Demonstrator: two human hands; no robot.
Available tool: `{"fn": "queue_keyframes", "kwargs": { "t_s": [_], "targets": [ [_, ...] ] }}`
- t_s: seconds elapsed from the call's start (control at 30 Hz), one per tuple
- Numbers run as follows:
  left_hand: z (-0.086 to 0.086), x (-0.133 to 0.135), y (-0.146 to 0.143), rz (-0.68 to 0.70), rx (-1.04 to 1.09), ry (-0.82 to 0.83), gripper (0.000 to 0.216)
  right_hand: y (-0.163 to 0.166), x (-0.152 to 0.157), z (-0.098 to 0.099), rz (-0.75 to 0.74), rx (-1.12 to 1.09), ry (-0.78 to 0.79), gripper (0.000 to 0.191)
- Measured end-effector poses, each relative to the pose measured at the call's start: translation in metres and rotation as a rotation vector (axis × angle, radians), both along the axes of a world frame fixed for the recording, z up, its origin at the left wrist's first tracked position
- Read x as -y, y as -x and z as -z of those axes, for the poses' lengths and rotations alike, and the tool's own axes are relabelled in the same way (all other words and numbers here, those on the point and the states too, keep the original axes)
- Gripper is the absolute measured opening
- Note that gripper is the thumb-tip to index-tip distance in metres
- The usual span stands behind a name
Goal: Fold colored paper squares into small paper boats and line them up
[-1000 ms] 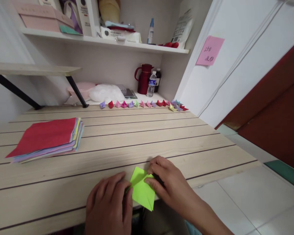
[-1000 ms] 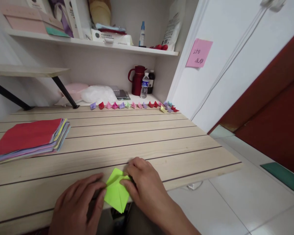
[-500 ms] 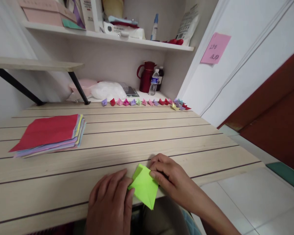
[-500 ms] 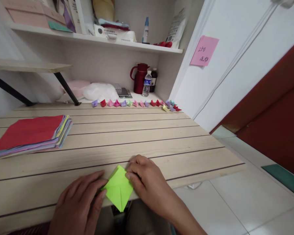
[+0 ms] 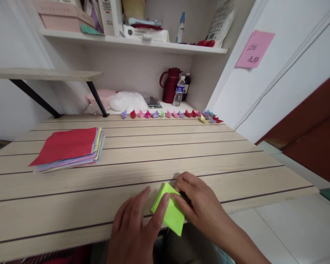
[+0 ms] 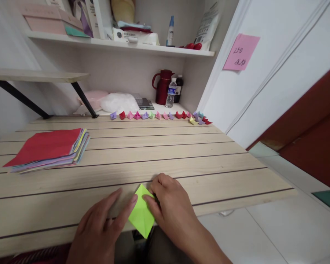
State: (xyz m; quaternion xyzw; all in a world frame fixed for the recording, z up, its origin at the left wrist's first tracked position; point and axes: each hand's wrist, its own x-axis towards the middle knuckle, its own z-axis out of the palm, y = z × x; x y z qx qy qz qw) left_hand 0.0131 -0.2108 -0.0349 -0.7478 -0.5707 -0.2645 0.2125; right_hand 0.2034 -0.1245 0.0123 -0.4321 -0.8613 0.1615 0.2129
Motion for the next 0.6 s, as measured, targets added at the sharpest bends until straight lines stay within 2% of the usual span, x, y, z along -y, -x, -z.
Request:
{"fn": "queue_keyframes", "kwargs": {
  "t_s": [0.1, 0.33, 0.5, 0.6],
  "targets": [
    [0.006, 0.000, -0.003, 0.000, 0.042, -0.012, 0.067, 0.001, 0.000, -0.001, 0.005, 0.016, 0.014, 0.013],
    [0.024, 0.001, 0.005, 0.004, -0.003, -0.094, 0.055, 0.004, 0.000, -0.001, 0.035, 0.031, 0.008, 0.014],
    [0.027, 0.001, 0.005, -0.008, -0.020, -0.108, 0.049, 0.001, 0.000, 0.004, 0.023, -0.048, 0.017, 0.009],
    [0.025, 0.001, 0.003, -0.020, -0.023, -0.107, 0.050, -0.004, -0.001, 0.008, -0.001, -0.175, 0.025, 0.046]
  ]
}}
